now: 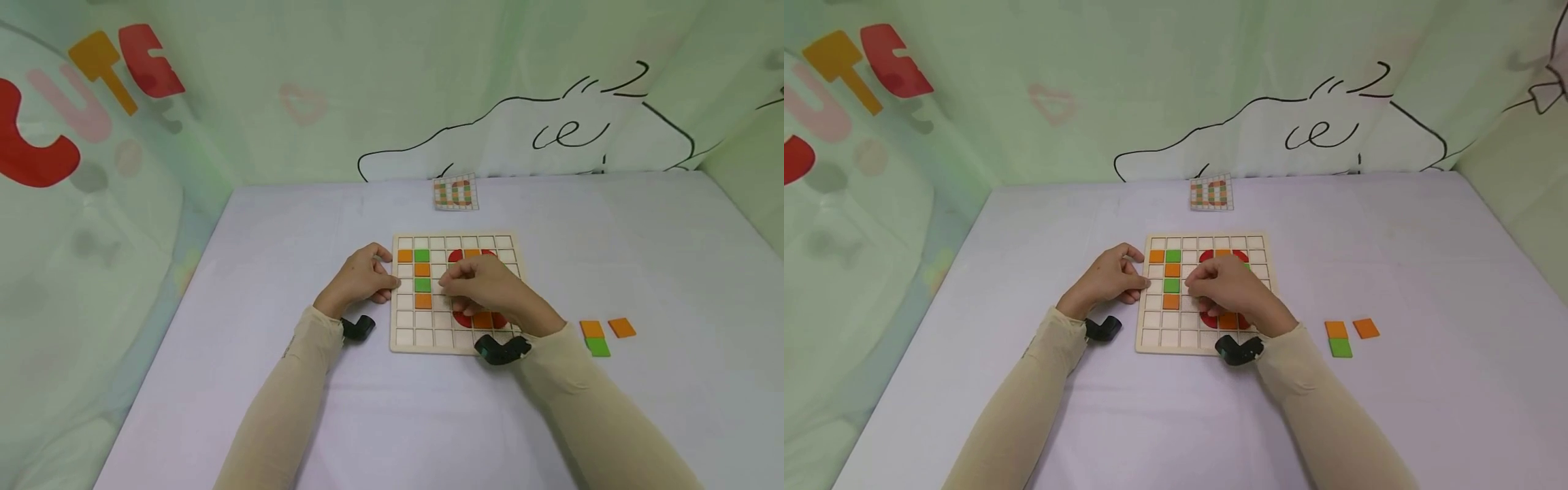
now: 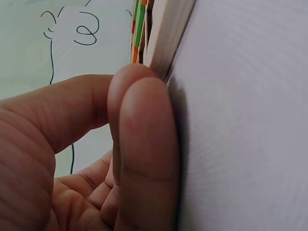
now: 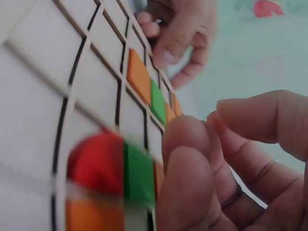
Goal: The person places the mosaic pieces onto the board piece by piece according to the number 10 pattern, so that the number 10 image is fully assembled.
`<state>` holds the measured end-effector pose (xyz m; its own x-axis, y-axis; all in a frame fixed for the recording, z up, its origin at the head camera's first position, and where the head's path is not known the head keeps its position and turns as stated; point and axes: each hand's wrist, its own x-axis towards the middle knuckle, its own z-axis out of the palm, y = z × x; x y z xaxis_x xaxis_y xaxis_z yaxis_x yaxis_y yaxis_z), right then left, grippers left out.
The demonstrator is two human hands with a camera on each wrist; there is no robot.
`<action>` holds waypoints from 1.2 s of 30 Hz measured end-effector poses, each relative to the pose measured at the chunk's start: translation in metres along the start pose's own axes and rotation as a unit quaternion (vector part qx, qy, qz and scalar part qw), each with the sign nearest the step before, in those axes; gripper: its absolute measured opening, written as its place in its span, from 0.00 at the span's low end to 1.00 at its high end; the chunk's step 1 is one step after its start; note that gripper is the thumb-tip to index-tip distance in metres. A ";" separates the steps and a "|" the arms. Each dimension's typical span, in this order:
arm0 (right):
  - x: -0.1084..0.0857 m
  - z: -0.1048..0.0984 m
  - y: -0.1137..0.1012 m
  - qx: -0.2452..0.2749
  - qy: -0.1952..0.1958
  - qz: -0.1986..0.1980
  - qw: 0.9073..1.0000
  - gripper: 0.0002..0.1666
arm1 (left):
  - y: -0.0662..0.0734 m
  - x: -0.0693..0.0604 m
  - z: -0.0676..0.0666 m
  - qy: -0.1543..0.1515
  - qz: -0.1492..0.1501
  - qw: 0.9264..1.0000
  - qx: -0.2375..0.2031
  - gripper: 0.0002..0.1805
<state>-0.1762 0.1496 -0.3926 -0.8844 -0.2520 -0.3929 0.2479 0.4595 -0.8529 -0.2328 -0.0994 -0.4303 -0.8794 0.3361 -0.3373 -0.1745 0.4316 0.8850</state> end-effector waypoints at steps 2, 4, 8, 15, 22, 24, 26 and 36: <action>-0.012 -0.007 0.007 0.005 0.016 -0.005 1.000 0.15 | -0.001 0.000 0.001 -0.004 -0.001 1.000 -0.002 0.26; -0.024 -0.016 0.017 0.012 0.029 -0.005 1.000 0.17 | 0.000 -0.001 0.002 -0.007 0.000 1.000 -0.007 0.26; -0.045 -0.034 0.037 0.017 0.061 0.006 0.998 0.21 | 0.001 -0.001 0.002 -0.009 -0.001 1.000 -0.014 0.26; -0.077 -0.072 0.073 0.006 0.122 0.037 0.992 0.25 | 0.000 -0.002 0.002 -0.012 -0.004 1.000 -0.015 0.26; -0.106 -0.108 0.102 0.083 0.149 0.037 0.985 0.10 | -0.002 -0.002 -0.002 -0.003 -0.003 1.000 -0.015 0.26; -0.109 -0.114 0.108 0.089 0.155 0.040 0.983 0.06 | -0.003 -0.002 -0.004 0.000 -0.004 1.000 -0.011 0.26; -0.113 -0.118 0.113 0.079 0.162 0.051 0.982 0.06 | -0.003 -0.001 -0.004 0.001 -0.005 1.000 -0.008 0.26; -0.123 -0.110 0.130 -0.023 0.136 0.097 0.986 0.26 | -0.003 0.001 -0.001 -0.007 -0.004 1.000 -0.002 0.26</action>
<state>-0.0789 0.3344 -0.4170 -0.8970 0.0796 -0.4349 0.4102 0.5165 -0.7516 -0.2332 -0.1009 -0.4328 -0.8721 0.3437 -0.3484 -0.1831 0.4311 0.8836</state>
